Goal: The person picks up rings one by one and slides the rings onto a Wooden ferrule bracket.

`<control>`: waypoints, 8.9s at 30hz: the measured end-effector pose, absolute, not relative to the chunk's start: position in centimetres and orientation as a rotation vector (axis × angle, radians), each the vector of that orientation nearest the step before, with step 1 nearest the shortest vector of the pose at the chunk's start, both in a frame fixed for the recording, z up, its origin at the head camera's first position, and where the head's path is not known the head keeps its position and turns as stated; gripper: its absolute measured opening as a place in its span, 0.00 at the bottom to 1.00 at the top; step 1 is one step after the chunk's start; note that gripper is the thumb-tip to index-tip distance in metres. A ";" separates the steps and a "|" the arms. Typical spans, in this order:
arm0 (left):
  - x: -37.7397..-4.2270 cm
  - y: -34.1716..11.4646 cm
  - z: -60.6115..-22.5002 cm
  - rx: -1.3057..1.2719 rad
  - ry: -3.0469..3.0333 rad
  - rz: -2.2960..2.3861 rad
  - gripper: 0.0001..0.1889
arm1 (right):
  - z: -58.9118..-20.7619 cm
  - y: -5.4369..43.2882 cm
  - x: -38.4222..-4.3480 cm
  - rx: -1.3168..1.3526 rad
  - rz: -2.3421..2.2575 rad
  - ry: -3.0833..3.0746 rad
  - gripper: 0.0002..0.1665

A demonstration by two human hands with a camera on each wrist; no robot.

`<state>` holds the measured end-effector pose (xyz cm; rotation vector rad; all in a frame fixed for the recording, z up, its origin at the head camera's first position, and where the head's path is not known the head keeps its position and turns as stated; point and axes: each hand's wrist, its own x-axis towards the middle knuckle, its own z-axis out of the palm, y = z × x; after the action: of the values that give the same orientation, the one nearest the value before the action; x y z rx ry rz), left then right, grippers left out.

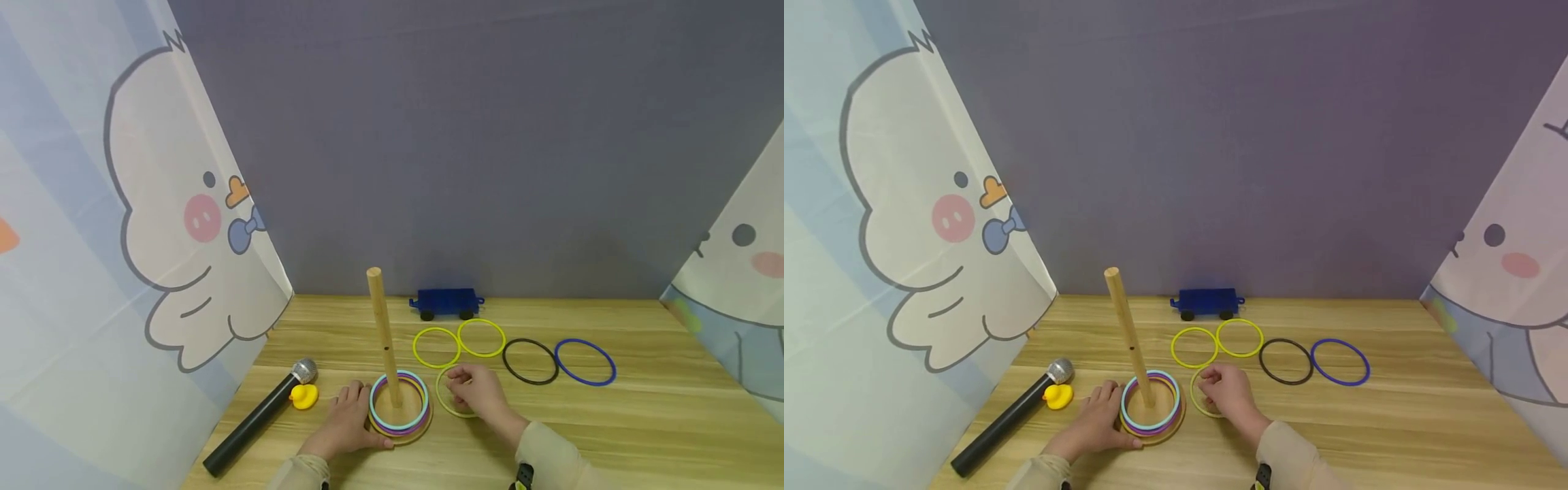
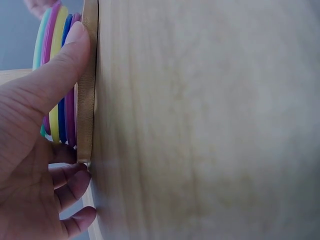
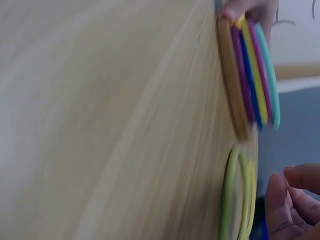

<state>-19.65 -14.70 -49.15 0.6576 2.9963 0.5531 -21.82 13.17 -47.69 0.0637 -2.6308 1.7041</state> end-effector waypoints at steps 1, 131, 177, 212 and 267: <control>-19.6 -14.7 -49.1 0.655 2.996 0.549 0.57 | -47.7 13.7 -21.9 0.042 1.653 -2.662 0.06; -19.4 -14.6 -48.7 0.623 2.927 0.621 0.57 | -29.2 16.0 -17.0 0.467 2.149 -2.235 0.19; -19.6 -14.7 -49.1 0.620 2.943 0.608 0.58 | -37.0 10.3 -20.4 0.077 2.329 -2.147 0.13; -19.3 -14.2 -49.2 0.656 2.958 0.620 0.59 | -47.9 9.9 -20.6 0.034 2.096 -2.388 0.12; -19.7 -14.7 -48.6 0.605 2.928 0.579 0.59 | -47.7 38.8 -20.7 -0.224 0.741 -2.897 0.17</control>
<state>-19.72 -14.73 -48.61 0.6052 2.9282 0.5792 -20.66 38.77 -47.69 -0.2243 -2.8973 0.7405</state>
